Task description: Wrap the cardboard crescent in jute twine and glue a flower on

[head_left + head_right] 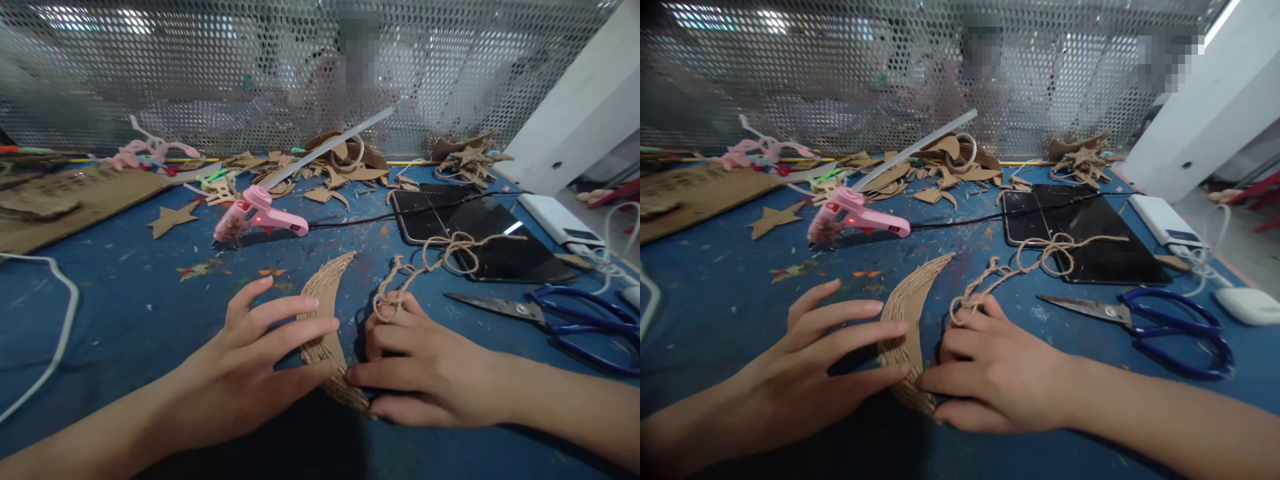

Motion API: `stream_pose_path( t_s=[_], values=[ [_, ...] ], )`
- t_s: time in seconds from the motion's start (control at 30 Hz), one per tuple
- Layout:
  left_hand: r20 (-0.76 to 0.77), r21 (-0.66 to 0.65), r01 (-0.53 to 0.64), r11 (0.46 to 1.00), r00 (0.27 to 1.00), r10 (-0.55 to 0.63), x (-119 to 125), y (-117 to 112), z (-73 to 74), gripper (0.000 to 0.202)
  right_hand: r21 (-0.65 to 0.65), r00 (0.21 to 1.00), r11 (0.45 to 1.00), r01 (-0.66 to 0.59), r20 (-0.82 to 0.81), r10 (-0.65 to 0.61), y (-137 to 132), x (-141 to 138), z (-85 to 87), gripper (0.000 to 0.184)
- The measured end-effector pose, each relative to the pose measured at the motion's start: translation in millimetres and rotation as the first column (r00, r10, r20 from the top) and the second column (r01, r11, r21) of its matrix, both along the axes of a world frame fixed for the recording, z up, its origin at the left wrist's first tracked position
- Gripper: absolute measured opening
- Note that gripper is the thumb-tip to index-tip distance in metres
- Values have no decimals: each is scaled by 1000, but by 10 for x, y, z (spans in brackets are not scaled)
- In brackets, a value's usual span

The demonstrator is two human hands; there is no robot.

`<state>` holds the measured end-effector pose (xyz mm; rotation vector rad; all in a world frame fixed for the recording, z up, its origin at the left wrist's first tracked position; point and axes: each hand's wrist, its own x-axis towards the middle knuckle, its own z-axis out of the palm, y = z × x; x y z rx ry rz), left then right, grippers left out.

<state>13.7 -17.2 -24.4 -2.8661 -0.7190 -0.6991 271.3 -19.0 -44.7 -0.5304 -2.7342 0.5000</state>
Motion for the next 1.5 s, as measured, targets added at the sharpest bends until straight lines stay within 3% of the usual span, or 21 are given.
stream_pose_path(
  t_s=[0.23, 0.4, 0.53, 0.7, 0.8, 0.93, 1.0, 1.07, 1.13, 1.2, 1.27, 1.3, 1.4, 1.5],
  values=[
    [-78, -26, 21, 999, 997, -23, -37, -21, -92, 19, 97, 1000, 995, -5, 19, 3, -11, -34, -39, 23],
    [-77, -86, 10, 996, 997, -16, -44, -56, -157, 23, 93, 1000, 996, -6, 21, 4, -14, -42, -27, 24],
    [-25, -125, 11, 992, 1000, -14, -85, -29, -140, 28, 56, 1000, 998, 9, 6, -10, -12, -7, -14, 29],
    [-70, -59, 60, 996, 995, -65, -65, -26, -97, 28, 85, 1000, 996, 4, 27, -6, -79, -46, -15, 28],
    [-100, -71, 56, 996, 993, -63, -20, -75, -101, 21, 129, 991, 991, 43, 124, -59, -219, -110, 132, 25],
    [-140, -100, 62, 993, 987, -76, -16, -126, -102, 25, 111, 983, 987, 118, 129, -132, -307, -16, 524, 36],
    [-167, -108, 86, 990, 980, -104, -60, -115, -60, 30, 62, 973, 976, 211, 80, -215, -174, 76, 697, 32],
    [-203, -108, 117, 987, 970, -137, -133, -86, 19, 31, 24, 907, 907, 421, 14, -421, 97, 101, 791, 20],
    [-247, -134, 136, 982, 955, -166, -210, -59, 114, 28, 21, 852, 851, 524, -24, -524, 451, 1, 795, 18],
    [-251, -180, 135, 974, 952, -178, -257, -61, 183, 25, -8, 840, 841, 542, -16, -542, 811, -228, 727, 17],
    [-195, -203, 141, 969, 964, -181, -249, -106, 188, 26, -143, 847, 838, 527, 8, -532, 1115, -544, 617, 29],
    [-159, -201, 158, 967, 969, -191, -226, -144, 162, 31, -247, 848, 819, 517, 16, -530, 1235, -713, 555, 34],
    [-159, -175, 177, 969, 966, -205, -121, -275, 7, 52, -352, 878, 813, 463, 59, -475, 1471, -1173, 375, 37],
    [-196, -146, 148, 978, 965, -175, -58, -360, -131, 29, -432, 894, 795, 427, 68, -443, 1566, -1459, 256, 39]
  ],
)
